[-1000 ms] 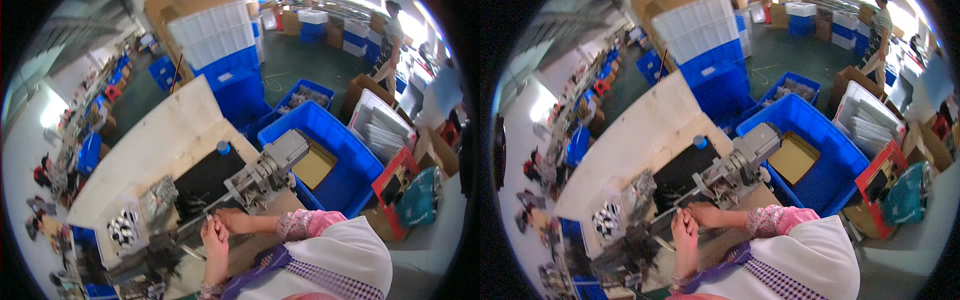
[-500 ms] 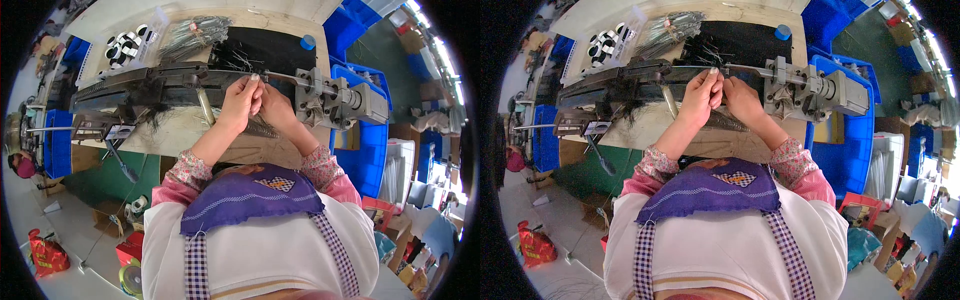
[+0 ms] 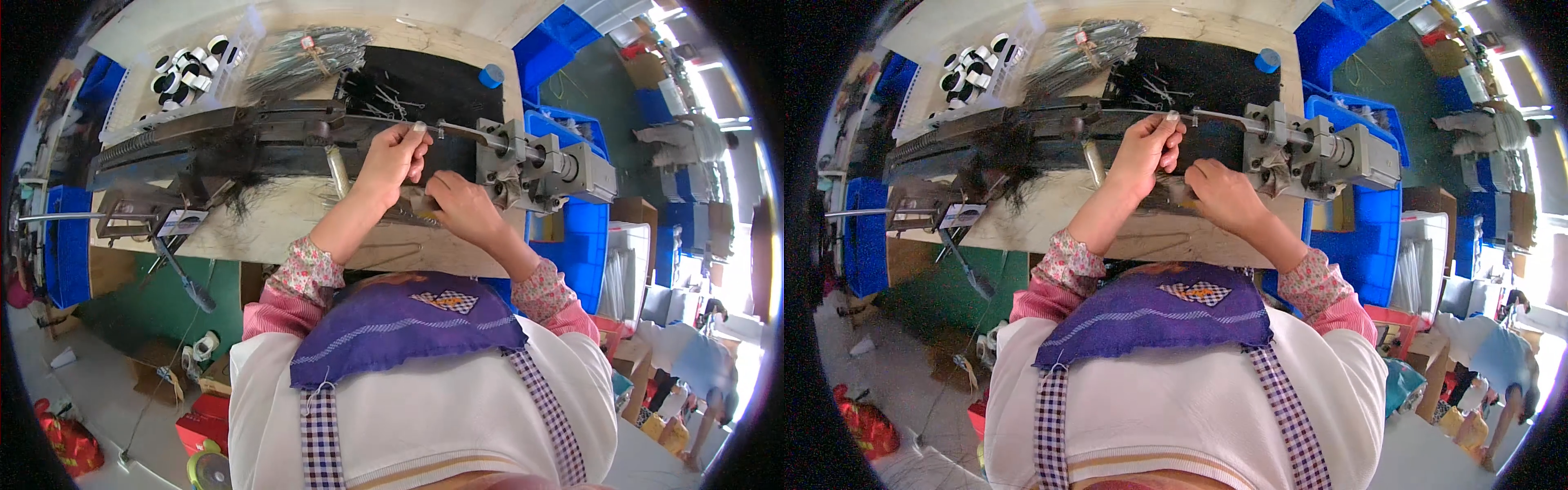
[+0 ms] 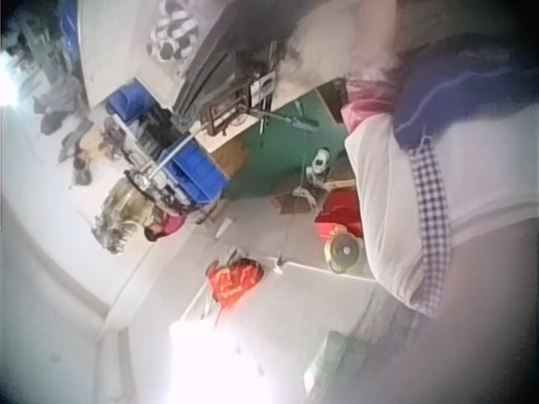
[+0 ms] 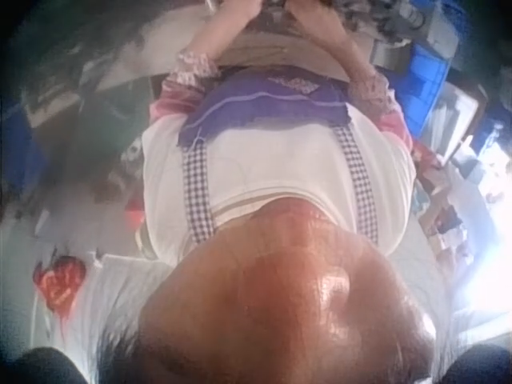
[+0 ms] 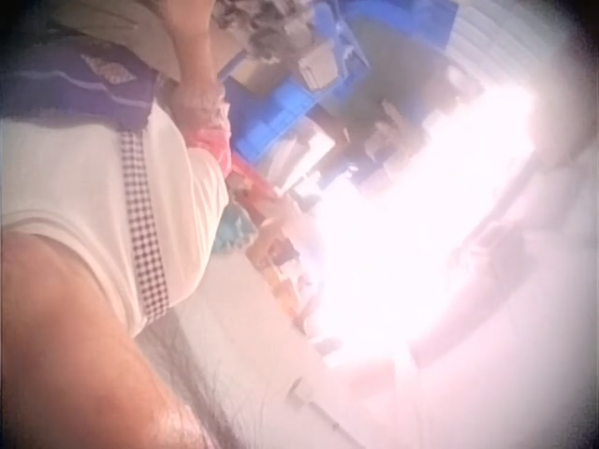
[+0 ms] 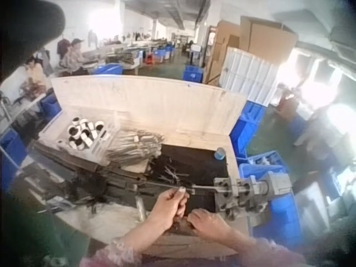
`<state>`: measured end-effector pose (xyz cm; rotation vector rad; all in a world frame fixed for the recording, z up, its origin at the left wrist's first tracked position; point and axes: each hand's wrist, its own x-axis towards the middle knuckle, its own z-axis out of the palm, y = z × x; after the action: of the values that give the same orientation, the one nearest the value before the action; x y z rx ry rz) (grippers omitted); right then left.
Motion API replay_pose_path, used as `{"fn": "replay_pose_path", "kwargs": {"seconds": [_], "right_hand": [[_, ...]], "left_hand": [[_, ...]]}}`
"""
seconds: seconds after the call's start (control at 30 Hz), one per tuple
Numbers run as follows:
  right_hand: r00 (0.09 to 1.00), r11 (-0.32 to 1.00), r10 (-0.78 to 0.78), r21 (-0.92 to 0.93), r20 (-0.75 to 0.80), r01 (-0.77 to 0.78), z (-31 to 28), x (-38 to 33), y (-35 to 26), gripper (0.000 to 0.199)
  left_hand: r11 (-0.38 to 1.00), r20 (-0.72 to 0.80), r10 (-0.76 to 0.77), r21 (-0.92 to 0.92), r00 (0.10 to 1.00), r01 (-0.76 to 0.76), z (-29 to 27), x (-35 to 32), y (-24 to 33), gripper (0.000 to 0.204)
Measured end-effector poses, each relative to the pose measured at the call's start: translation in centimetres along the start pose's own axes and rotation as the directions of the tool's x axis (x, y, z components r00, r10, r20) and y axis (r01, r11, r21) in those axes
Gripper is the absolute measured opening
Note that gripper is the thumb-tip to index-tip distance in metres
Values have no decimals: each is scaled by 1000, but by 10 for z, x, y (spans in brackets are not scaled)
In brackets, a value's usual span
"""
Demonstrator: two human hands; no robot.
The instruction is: Assemble and trim false eyelash strips using a specialized industrial machine and pliers.
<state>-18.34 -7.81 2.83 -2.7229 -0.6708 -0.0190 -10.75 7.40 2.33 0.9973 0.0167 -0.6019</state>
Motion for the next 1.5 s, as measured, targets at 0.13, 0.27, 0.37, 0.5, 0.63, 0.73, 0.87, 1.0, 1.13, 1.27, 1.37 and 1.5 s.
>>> {"fn": "replay_pose_path", "kwargs": {"seconds": [0.13, 0.27, 0.37, 0.5, 0.63, 0.73, 0.87, 1.0, 1.13, 1.27, 1.37, 1.5], "right_hand": [[997, 999, -44, 4, 62, 44, -27, -12, -7, 18], [999, 979, -32, 202, -10, 34, -82, 4, -9, 16], [922, 992, -81, 60, -378, 112, -99, 67, 3, 15], [983, 980, -161, 100, -85, 169, -56, 124, 18, 20], [991, 925, -126, 366, 33, 106, -55, 119, 15, 25], [995, 865, -75, 502, 67, 31, -69, 118, 15, 29], [936, 595, 21, 748, 353, -295, -72, 133, 25, 33], [930, 784, -62, 594, 362, -179, -82, 138, 21, 32], [964, 966, -256, -43, -66, 253, -83, 140, 27, 36], [970, 984, -142, -133, -198, 117, -80, 115, 5, 33], [928, 955, -288, -5, -234, 296, -61, 102, -23, 38], [964, 950, -36, 289, -265, 115, -70, 116, 6, 13]], "left_hand": [[974, -192, 218, -24, 957, -227, 7, -5, -8, 26], [936, -318, 320, -39, 892, -350, -4, -13, -7, 26], [929, -328, 329, -56, 886, -366, 0, -19, -4, 25], [944, -351, 287, -53, 891, -325, 5, -17, -3, 25], [948, -378, 255, -82, 890, -307, 6, -22, 0, 23], [952, -365, 243, -87, 899, -293, -2, -20, -2, 25], [967, -321, 247, 15, 914, -256, 0, -23, 3, 39], [922, -68, 230, -304, 971, -240, 11, -21, 7, 64], [691, 8, 97, -720, 995, -62, -5, -27, 35, 78], [639, 31, 103, -768, 994, -42, -6, -34, 40, 77], [517, 233, 314, -855, 920, 40, -25, -28, 19, 72], [698, -22, 178, -702, 984, -142, -8, -41, 26, 67]]}}
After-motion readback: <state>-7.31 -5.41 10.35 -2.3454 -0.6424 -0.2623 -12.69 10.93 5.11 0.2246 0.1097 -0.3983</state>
